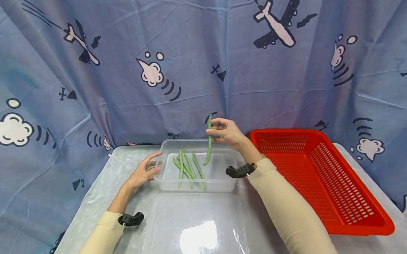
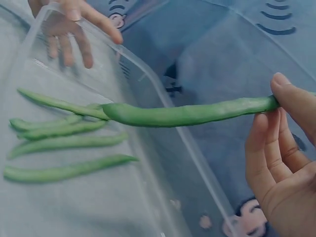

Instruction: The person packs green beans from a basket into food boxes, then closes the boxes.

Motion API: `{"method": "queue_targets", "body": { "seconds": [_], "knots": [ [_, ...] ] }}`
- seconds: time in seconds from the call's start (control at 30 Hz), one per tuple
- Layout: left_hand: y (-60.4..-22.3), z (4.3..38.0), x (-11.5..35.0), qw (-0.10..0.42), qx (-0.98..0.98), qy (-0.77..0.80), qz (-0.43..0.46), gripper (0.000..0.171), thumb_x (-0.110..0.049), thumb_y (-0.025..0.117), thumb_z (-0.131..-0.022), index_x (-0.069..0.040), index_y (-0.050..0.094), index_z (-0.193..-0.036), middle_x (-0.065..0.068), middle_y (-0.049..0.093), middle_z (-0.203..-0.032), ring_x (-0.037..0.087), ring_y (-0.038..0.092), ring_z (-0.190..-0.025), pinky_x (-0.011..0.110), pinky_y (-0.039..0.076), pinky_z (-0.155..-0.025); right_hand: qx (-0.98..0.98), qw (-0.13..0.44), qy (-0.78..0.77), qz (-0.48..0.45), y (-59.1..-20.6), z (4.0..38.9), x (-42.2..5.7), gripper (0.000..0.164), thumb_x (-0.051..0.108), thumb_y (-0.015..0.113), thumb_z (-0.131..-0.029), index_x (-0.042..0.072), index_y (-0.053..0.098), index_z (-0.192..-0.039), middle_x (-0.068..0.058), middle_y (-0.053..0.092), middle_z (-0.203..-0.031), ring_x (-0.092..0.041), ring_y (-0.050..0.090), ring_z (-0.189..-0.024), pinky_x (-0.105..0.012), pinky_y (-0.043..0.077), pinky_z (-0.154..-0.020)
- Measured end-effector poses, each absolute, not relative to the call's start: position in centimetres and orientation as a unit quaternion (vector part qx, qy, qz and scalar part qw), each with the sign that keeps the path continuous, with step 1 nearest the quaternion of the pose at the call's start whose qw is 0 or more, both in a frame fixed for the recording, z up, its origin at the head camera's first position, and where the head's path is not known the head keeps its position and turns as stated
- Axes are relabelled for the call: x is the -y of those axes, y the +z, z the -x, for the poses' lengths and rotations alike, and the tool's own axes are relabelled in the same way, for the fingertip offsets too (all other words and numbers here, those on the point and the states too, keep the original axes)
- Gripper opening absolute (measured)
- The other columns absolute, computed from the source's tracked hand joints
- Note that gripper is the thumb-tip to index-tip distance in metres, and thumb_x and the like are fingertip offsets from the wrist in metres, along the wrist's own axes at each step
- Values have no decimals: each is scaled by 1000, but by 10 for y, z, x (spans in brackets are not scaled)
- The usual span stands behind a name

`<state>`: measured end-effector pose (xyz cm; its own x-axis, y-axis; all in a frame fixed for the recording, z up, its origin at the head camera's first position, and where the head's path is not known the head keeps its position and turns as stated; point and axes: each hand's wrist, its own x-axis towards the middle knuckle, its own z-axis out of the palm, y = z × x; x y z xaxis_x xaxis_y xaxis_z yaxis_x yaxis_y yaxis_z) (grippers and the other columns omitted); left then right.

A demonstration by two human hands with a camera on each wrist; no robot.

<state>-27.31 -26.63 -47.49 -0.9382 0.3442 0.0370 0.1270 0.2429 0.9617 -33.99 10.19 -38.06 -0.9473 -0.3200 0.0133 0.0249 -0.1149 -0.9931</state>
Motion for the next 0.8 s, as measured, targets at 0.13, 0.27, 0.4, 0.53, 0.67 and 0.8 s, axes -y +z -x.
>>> {"method": "queue_targets", "body": {
  "seconds": [0.13,0.27,0.4,0.53,0.67,0.8],
  "knots": [
    [-475,274,266,92,-783,596,-153,59,-1,57,-103,-12,37,-157,32,44,-146,46,41,-130,33,47,-68,-651,140,-738,107,-390,340,-85,43,-3,73,-92,-6,57,-132,-11,66,-100,-22,66,-88,-51,50,-92],
    [-475,273,266,92,-782,597,-151,60,-1,57,-102,-13,37,-157,31,44,-146,45,42,-130,33,48,-68,-647,157,-739,100,-399,337,-68,40,-3,73,-92,-2,59,-129,-10,64,-99,-23,65,-85,-52,50,-91],
    [-476,273,266,87,-778,603,-155,60,1,57,-102,-11,37,-157,32,44,-146,45,41,-130,30,47,-66,-644,174,-738,98,-408,334,-53,34,-4,74,-91,0,62,-122,-10,65,-97,-23,64,-85,-50,52,-89],
    [-477,273,266,87,-773,609,-157,59,2,57,-102,-9,37,-157,34,44,-145,47,40,-130,28,47,-65,-643,186,-736,94,-418,330,-43,32,-5,75,-90,0,62,-119,-9,65,-95,-21,64,-83,-55,49,-93],
    [-477,273,265,86,-770,612,-157,59,2,56,-102,-9,37,-157,35,44,-144,47,43,-127,28,48,-65,-646,189,-733,96,-425,327,-36,31,-7,75,-89,-4,64,-117,-9,66,-92,-20,65,-83,-59,45,-96],
    [-477,273,265,86,-772,611,-155,59,2,55,-102,-9,36,-157,35,44,-144,47,45,-125,28,48,-65,-661,185,-720,100,-430,324,-34,33,-8,75,-88,-5,63,-119,-11,64,-94,-22,65,-85,-58,47,-95]
  ]
}}
